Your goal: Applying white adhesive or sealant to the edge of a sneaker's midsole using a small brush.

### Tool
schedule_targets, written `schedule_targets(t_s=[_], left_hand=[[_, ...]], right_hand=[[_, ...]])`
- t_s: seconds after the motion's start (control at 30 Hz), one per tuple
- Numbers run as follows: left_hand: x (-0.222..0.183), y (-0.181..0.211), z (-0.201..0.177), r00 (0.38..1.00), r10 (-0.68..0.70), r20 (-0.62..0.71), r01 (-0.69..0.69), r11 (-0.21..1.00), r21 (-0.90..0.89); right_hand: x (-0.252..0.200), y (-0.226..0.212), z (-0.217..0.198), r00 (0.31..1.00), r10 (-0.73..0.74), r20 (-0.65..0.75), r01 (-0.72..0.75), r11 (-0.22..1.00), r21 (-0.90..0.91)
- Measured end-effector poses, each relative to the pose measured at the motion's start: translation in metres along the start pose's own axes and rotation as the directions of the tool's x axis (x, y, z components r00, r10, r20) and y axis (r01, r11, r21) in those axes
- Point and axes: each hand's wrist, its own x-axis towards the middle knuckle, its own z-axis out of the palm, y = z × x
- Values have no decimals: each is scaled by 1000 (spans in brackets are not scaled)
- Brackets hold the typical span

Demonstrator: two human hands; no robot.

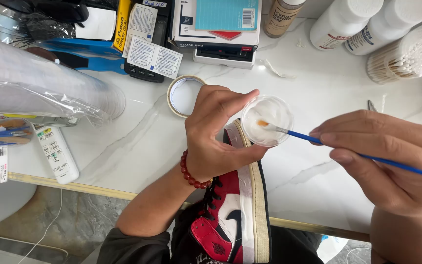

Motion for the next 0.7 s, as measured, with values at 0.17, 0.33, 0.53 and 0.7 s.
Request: schedule_targets(t_s=[0.17, 0.33, 0.53, 0.7], left_hand=[[-2, -3, -1, 999, -21, -29, 20, 1000, -9], [-2, -3, 0, 998, -46, -41, 45, 999, -25], [0, -2, 1, 998, -56, -41, 56, 998, -1], [-3, -2, 5, 1000, 11, -27, -10, 999, 37]], right_hand=[[-12, 5, -4, 998, -53, -36, 53, 999, 9], [-22, 20, -14, 961, -275, 41, 277, 959, -55], [-57, 34, -13, 994, -70, -84, 72, 997, 15], [-47, 12, 5, 882, 401, -248, -321, 896, 307]])
